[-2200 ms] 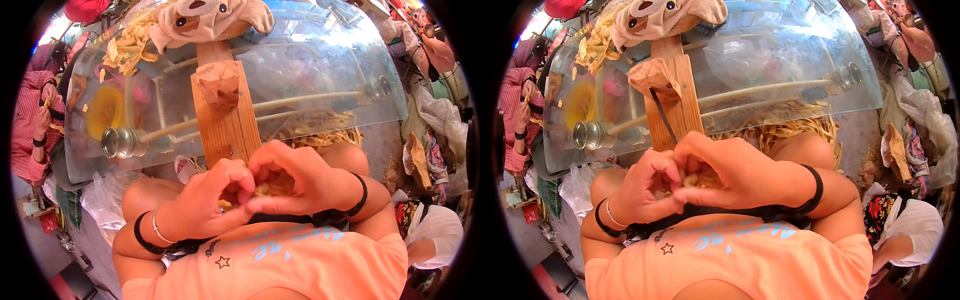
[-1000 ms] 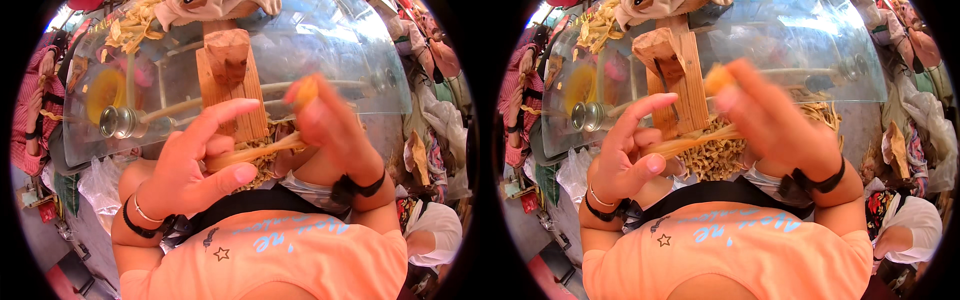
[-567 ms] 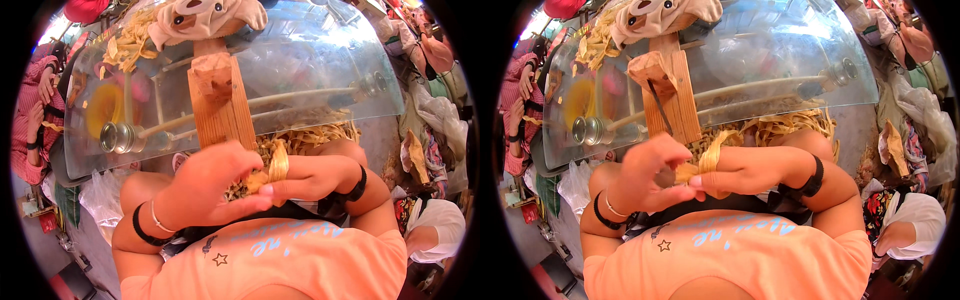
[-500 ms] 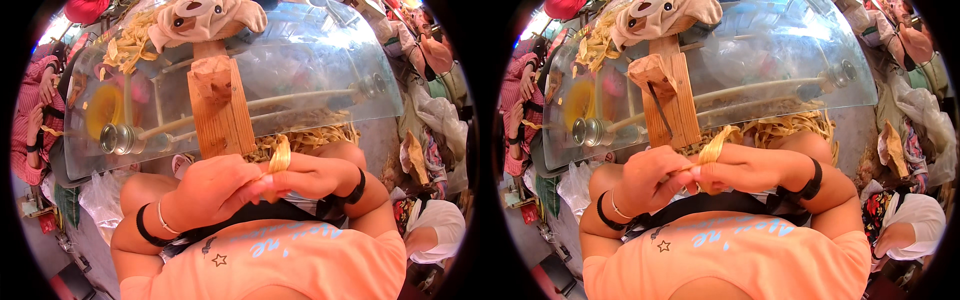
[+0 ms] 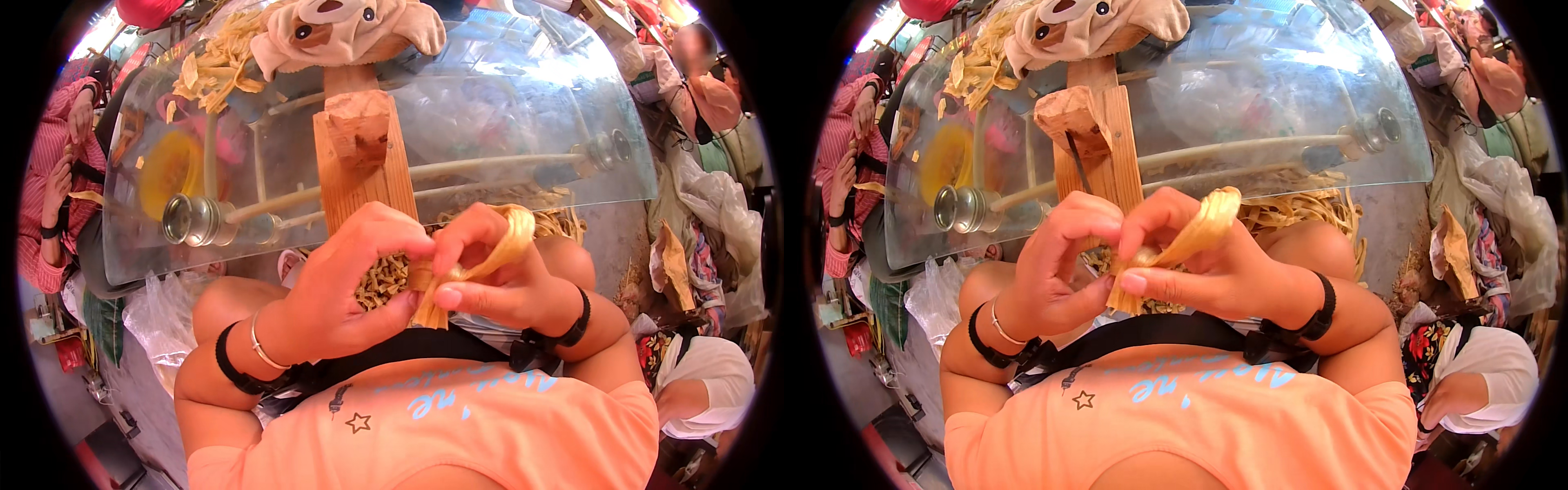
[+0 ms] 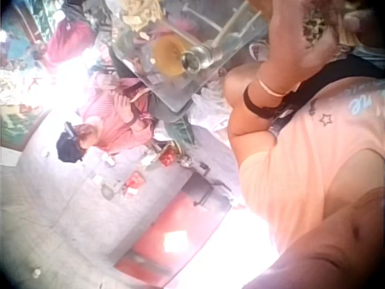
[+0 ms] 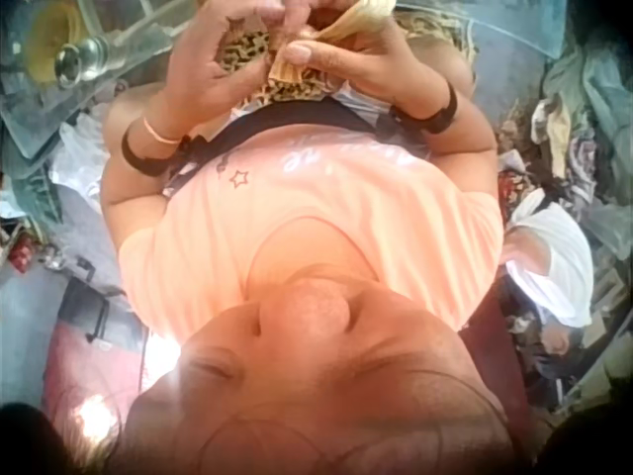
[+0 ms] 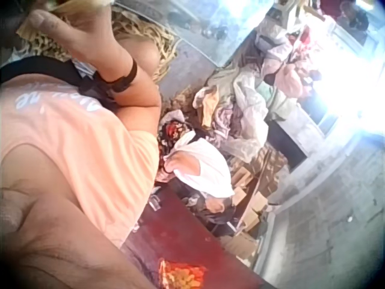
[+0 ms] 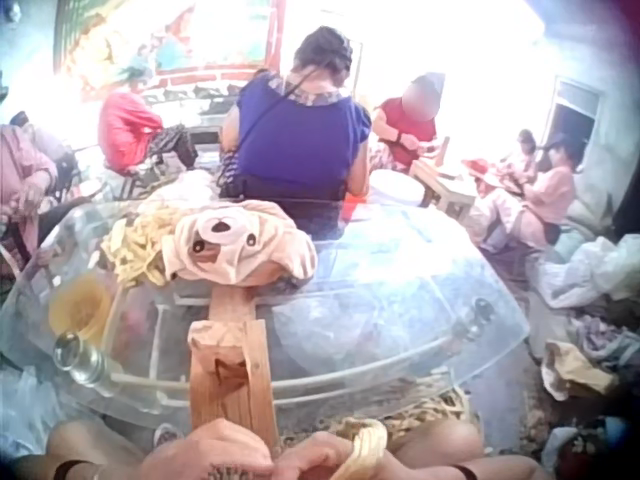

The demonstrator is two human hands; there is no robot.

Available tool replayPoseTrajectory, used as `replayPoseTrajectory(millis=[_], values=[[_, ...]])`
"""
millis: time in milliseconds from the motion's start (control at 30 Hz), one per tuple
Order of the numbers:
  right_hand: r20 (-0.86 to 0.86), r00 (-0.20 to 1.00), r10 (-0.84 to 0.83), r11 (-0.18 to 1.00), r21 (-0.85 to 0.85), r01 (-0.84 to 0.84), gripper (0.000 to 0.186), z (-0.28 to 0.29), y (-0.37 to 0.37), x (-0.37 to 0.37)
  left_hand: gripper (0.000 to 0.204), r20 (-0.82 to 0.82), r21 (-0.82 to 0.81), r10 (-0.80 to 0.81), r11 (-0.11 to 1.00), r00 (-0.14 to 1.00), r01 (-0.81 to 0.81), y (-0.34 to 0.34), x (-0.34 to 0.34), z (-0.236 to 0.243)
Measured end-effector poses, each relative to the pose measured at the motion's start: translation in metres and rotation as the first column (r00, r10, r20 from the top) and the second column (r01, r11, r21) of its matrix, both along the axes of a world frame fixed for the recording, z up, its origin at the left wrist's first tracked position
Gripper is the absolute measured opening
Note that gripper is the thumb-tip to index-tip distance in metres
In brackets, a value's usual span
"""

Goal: The person braids strips of natural fiber by hand, wrapping them around a bundle and securing them to create a woven structure on a wooden jig. They manipulate the husks one by one, adding them to the growing length of the braid while sitting at a glass table.

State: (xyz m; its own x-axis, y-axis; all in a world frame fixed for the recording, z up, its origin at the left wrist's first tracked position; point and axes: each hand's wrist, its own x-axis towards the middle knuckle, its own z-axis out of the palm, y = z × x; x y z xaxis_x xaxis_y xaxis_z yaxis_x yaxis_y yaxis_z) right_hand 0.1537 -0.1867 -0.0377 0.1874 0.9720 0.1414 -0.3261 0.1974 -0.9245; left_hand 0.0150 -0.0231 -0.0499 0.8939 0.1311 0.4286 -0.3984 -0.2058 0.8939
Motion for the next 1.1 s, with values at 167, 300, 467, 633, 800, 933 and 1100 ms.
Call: replayPoseTrajectory(millis=[167, 300, 467, 633, 800, 933, 1100], values=[[0.645, 0.71, -0.283, 0.935, 0.351, 0.054, 0.027, -0.002, 0.009, 0.008, 0.038, -0.117, -0.358, -0.111, 0.932, 0.987, 0.063, 0.0, -0.008, 0.006], [0.764, 0.411, -0.498, 0.867, 0.457, 0.201, 0.036, -0.017, 0.01, 0.007, 0.039, -0.237, -0.375, -0.079, 0.927, 0.968, -0.017, -0.008, -0.014, 0.013], [0.716, 0.45, -0.533, 0.845, 0.481, 0.234, 0.035, -0.017, 0.008, 0.005, 0.033, -0.156, -0.268, 0.101, 0.953, 0.983, -0.14, -0.017, -0.01, 0.008], [0.706, 0.502, -0.5, 0.854, 0.498, 0.15, 0.031, -0.013, 0.012, 0.004, 0.02, -0.217, 0.078, -0.07, 0.993, 0.974, 0.088, -0.007, -0.011, 0.002], [0.833, 0.344, -0.433, 0.89, 0.334, 0.311, 0.017, -0.005, 0.002, 0.033, 0.015, -0.387, 0.195, -0.158, 0.949, 0.909, 0.248, 0.028, -0.025, 0.019], [0.688, 0.646, -0.33, 0.919, 0.078, 0.386, 0.02, 0.012, -0.005, 0.028, 0.026, -0.418, -0.038, -0.048, 0.999, 0.907, 0.035, 0.033, -0.03, 0.013], [0.475, 0.867, -0.153, 0.959, -0.142, 0.247, 0.026, 0.021, -0.005, 0.007, 0.068, 0.012, 0.486, 0.306, 0.83, 0.952, -0.273, 0.01, -0.01, 0.018]])
